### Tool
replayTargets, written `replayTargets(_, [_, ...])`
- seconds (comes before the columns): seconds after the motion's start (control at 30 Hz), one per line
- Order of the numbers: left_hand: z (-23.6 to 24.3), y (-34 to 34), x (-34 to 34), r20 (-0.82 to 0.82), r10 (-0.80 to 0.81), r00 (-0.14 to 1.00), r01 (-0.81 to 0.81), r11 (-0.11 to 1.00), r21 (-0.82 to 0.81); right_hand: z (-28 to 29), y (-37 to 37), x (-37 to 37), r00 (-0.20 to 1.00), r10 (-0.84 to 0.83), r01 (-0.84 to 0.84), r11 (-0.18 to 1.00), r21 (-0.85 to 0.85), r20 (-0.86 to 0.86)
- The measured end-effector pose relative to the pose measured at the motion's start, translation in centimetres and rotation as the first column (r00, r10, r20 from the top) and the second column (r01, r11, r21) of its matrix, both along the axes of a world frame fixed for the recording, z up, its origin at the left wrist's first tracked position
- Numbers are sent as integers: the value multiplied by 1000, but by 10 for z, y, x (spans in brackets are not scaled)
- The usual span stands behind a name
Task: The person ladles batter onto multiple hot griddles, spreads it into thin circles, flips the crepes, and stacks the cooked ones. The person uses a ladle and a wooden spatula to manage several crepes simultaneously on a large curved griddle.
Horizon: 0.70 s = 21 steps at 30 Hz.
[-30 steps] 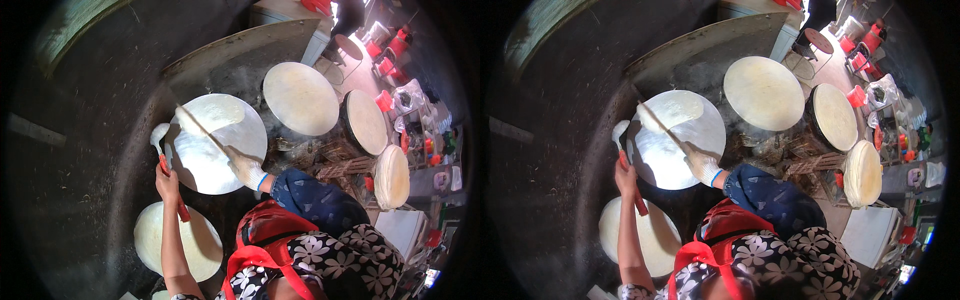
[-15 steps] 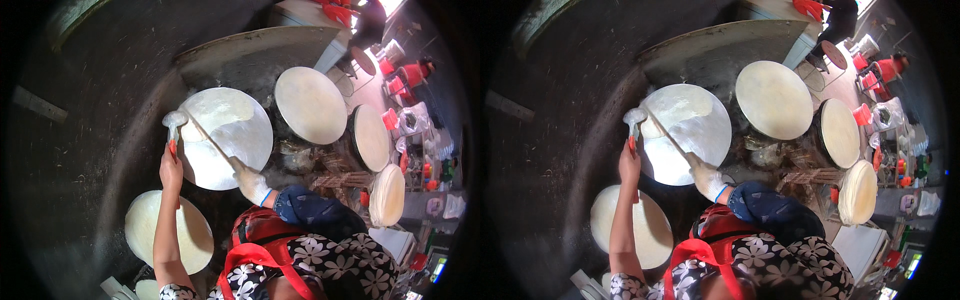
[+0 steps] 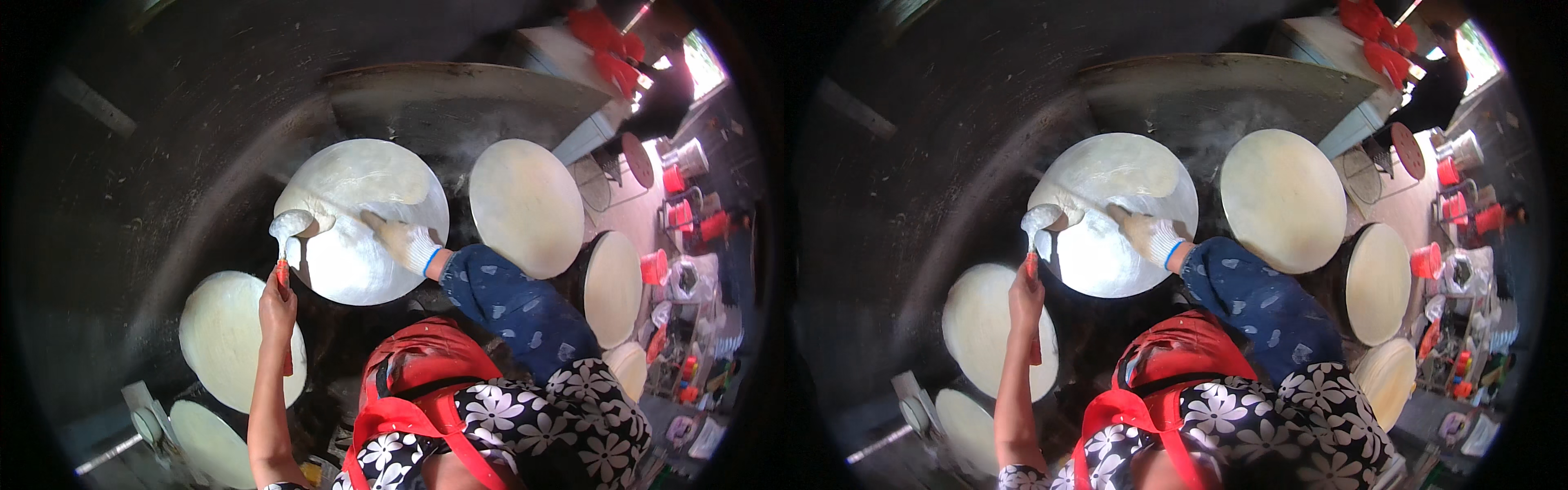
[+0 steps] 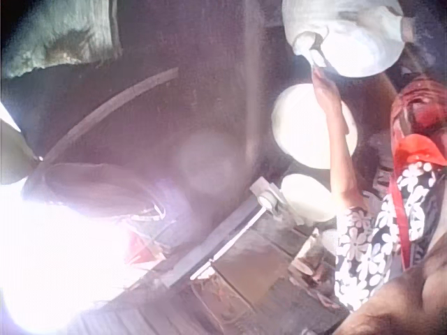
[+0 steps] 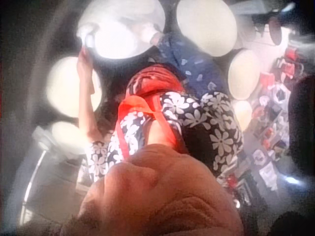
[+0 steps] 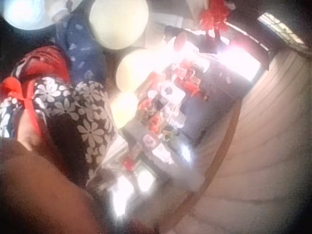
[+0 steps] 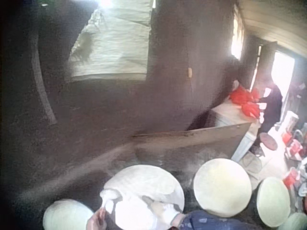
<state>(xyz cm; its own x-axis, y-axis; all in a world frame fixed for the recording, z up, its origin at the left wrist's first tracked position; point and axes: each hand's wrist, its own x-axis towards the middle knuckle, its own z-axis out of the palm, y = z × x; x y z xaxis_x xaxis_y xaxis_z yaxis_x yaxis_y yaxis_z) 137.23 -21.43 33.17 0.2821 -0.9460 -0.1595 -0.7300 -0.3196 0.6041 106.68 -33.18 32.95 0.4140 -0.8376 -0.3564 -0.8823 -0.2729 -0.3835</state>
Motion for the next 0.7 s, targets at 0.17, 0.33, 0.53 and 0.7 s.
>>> replayTargets(0.17, [22,91,0,-166,113,980,-93,988,125,31,41,-53,956,279,-286,956,64,93])
replayTargets(0.33, [20,134,-40,-175,75,982,-83,996,-40,-13,14,-86,949,242,-229,970,-86,202])
replayTargets(0.53, [42,122,-64,-315,204,927,-178,978,109,-7,-23,-26,968,240,-240,971,-12,79])
replayTargets(0.7, [54,147,-71,-477,318,819,-190,935,298,30,16,-75,882,471,-471,881,37,1])
